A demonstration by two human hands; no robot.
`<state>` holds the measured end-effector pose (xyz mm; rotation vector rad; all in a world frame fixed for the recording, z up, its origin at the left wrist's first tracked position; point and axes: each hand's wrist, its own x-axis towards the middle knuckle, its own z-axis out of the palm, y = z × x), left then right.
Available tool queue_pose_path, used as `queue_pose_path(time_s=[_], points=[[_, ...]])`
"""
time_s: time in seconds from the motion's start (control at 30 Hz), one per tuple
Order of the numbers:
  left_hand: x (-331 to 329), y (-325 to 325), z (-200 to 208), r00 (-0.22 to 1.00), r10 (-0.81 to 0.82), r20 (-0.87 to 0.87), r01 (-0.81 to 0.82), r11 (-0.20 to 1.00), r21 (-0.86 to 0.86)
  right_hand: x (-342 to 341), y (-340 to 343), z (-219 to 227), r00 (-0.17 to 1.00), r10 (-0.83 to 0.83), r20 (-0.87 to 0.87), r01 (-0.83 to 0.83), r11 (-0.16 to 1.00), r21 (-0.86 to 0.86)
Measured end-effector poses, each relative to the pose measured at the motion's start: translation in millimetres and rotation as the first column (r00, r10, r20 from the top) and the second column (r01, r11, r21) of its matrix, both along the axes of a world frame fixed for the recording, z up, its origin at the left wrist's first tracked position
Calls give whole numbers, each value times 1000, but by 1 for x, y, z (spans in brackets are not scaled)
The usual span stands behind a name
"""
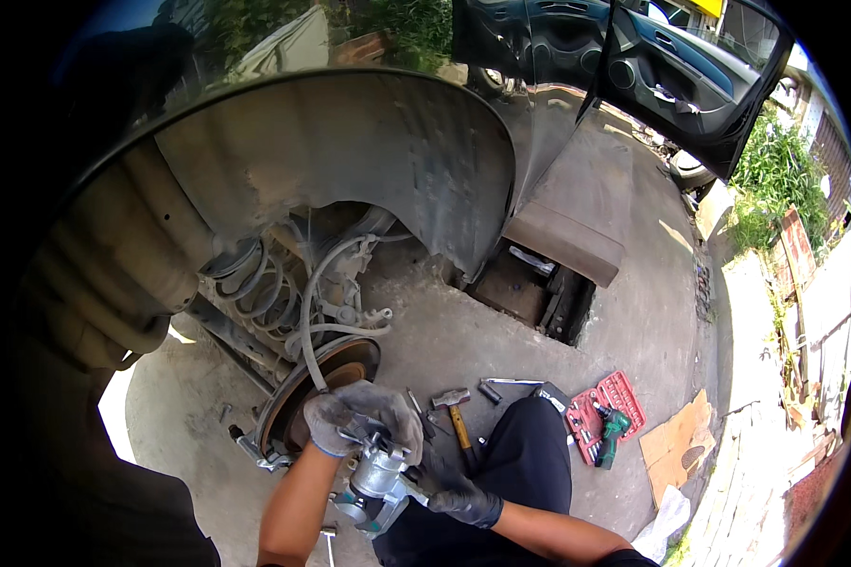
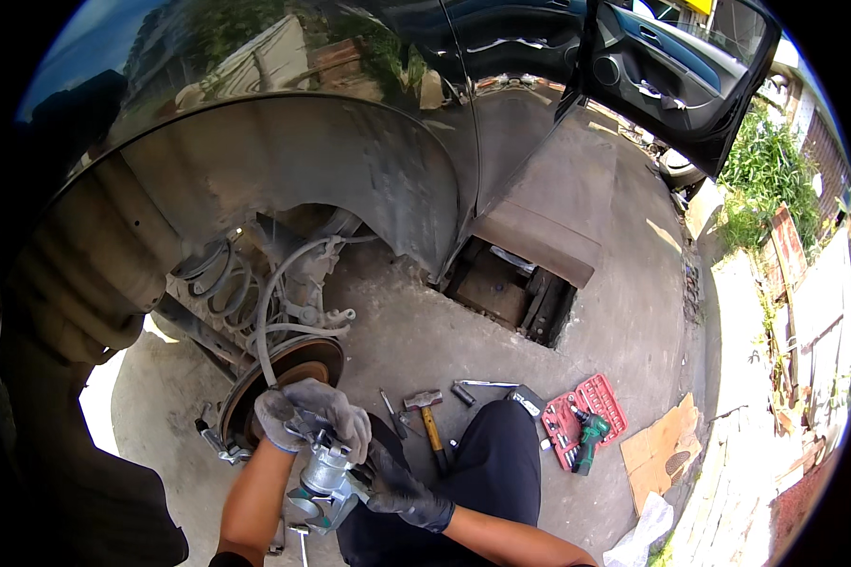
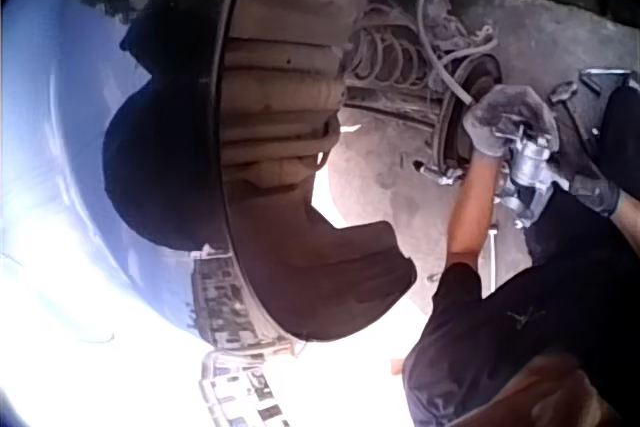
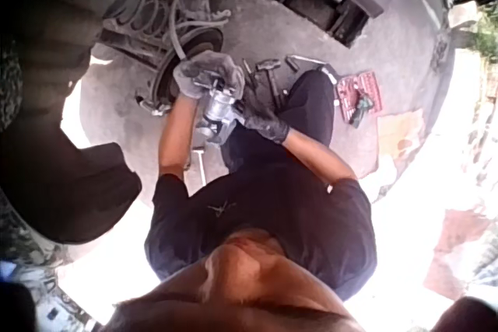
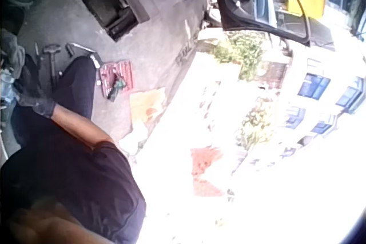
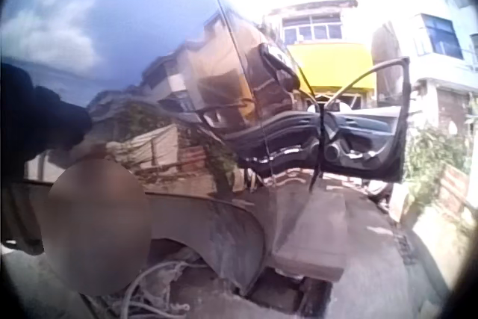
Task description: The person is working on a car's brake assembly. They use a wrench to tighten bolts on the brake caliper and adjust components within the wheel hub area.
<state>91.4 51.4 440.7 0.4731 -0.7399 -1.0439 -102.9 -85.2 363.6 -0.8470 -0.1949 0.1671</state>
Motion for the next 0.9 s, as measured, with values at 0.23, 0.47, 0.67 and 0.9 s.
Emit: queue_pose_path(time_s=[0.23,0.47,0.67,0.9], points=[[4,2,-26,996,77,-44,-74,995,66,9,75,-11,886,-349,305,462,719,-519],[-39,68,-3,814,433,387,-574,702,421,21,73,-7,765,-604,223,630,630,-454],[-114,55,15,5,372,928,-961,260,-99,22,31,6,721,-550,421,677,431,-596],[-131,13,-7,-41,655,755,-998,11,-65,18,43,17,646,-628,435,728,335,-598]])
